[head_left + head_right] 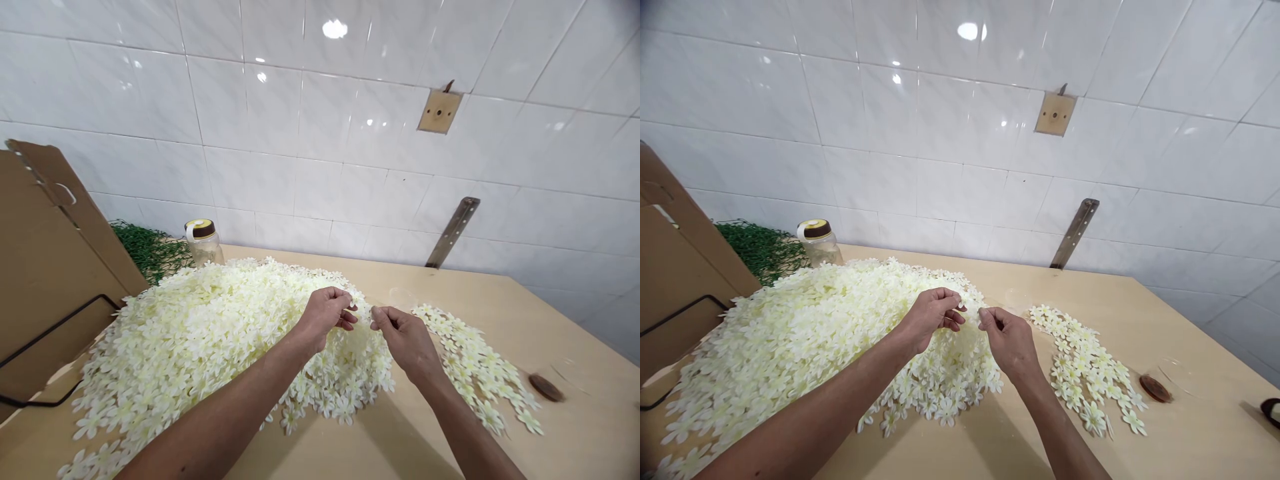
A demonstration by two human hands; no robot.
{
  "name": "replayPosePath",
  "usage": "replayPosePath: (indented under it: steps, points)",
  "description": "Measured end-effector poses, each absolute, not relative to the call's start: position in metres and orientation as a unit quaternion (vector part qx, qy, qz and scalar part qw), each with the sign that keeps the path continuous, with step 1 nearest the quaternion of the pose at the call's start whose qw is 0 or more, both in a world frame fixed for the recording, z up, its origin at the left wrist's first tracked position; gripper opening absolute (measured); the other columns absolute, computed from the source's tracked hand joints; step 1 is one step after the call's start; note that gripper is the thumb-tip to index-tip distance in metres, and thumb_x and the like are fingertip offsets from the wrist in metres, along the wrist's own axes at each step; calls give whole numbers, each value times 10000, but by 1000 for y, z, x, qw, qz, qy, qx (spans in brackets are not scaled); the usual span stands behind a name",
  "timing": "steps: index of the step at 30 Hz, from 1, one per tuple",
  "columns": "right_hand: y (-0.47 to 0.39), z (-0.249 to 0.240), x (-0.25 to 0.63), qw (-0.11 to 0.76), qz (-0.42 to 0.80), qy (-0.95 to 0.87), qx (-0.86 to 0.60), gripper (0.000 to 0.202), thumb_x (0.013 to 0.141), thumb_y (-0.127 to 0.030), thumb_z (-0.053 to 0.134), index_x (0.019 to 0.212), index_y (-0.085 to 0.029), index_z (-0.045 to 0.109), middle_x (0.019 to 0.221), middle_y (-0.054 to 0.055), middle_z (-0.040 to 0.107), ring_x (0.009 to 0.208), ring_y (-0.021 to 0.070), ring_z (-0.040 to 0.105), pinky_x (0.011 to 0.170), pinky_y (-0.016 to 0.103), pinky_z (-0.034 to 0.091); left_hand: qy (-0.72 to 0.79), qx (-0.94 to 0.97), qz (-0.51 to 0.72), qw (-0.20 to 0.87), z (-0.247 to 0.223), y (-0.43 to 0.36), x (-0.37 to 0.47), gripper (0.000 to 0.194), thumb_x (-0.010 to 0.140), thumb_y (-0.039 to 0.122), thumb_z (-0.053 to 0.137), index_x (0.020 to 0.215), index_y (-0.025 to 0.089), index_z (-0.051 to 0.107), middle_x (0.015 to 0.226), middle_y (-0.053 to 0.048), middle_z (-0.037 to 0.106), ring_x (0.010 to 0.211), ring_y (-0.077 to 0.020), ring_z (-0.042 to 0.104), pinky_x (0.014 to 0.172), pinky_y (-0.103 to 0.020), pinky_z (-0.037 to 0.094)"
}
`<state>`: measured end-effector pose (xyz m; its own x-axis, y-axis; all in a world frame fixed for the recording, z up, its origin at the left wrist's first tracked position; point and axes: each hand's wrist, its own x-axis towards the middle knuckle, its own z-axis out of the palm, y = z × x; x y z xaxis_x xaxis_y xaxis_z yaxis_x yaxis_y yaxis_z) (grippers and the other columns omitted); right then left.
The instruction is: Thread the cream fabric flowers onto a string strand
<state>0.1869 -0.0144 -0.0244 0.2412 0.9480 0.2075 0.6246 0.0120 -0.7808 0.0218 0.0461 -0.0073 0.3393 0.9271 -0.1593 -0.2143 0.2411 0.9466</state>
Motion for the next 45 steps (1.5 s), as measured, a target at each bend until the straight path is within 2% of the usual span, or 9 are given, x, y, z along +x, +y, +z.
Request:
replayPosePath:
  steps: [6, 8, 11, 19, 27, 33, 37, 43, 45]
  points:
    - [-11, -27, 189, 438, 226, -578, -651, 416, 835, -582, 595, 941, -202, 726, 780, 53, 716, 693, 209, 617, 615, 282, 436, 396, 451, 415, 683, -3, 45, 21, 80, 800, 171, 642, 761, 134, 582, 800, -104, 663, 569, -144, 621, 524, -271, 502]
    - [-11, -27, 190, 434, 221, -574, -658, 441, 840, -601, 578, 945, -202, 734, 773, 49, 716, 645, 197, 601, 583, 279, 422, 399, 453, 414, 681, -2, 44, 21, 82, 805, 167, 633, 754, 131, 580, 801, -109, 665, 565, -141, 618, 520, -265, 499]
    - [-12, -26, 191, 425, 197, -577, -669, 493, 858, -637, 522, 788, -189, 716, 683, 29, 678, 504, 145, 490, 496, 265, 346, 401, 456, 410, 680, -2, 45, 21, 83, 811, 172, 629, 758, 126, 583, 820, -120, 669, 573, -142, 621, 523, -265, 502]
    - [-14, -20, 188, 429, 193, -578, -667, 497, 832, -635, 549, 716, -171, 683, 584, 15, 584, 473, 119, 408, 458, 253, 312, 394, 468, 393, 687, -3, 46, 21, 85, 817, 179, 632, 774, 122, 585, 826, -123, 677, 569, -146, 624, 524, -271, 508]
    - [-10, -22, 191, 458, 233, -548, -660, 368, 778, -551, 668, 864, -195, 700, 782, 57, 726, 672, 191, 628, 569, 261, 452, 398, 471, 392, 683, -1, 44, 20, 63, 827, 155, 612, 784, 117, 585, 831, -120, 674, 571, -144, 621, 524, -275, 510]
    - [-12, -21, 197, 414, 199, -574, -678, 487, 871, -607, 513, 758, -188, 735, 733, 52, 722, 412, 100, 385, 415, 254, 312, 396, 471, 384, 689, -1, 43, 21, 86, 837, 172, 608, 776, 117, 584, 835, -120, 679, 559, -137, 617, 514, -269, 503]
    - [-11, -25, 196, 491, 241, -534, -645, 464, 817, -617, 603, 928, -184, 728, 745, 48, 682, 459, 96, 359, 404, 235, 272, 386, 480, 377, 692, -6, 44, 22, 100, 839, 188, 615, 781, 109, 596, 837, -129, 684, 546, -133, 613, 512, -270, 502]
    - [-11, -26, 188, 506, 447, -490, -551, 475, 797, -606, 658, 948, -156, 669, 506, -96, 292, 439, 60, 178, 393, 208, 149, 362, 508, 352, 698, -12, 40, 25, 142, 830, 238, 657, 772, 114, 620, 823, -123, 690, 572, -134, 620, 532, -268, 512]
    - [-11, -25, 188, 502, 476, -483, -537, 449, 783, -588, 688, 892, -154, 656, 507, -103, 271, 437, 51, 160, 392, 206, 132, 367, 509, 351, 695, -11, 38, 26, 132, 827, 220, 658, 758, 114, 618, 774, -107, 680, 567, -135, 619, 536, -269, 515]
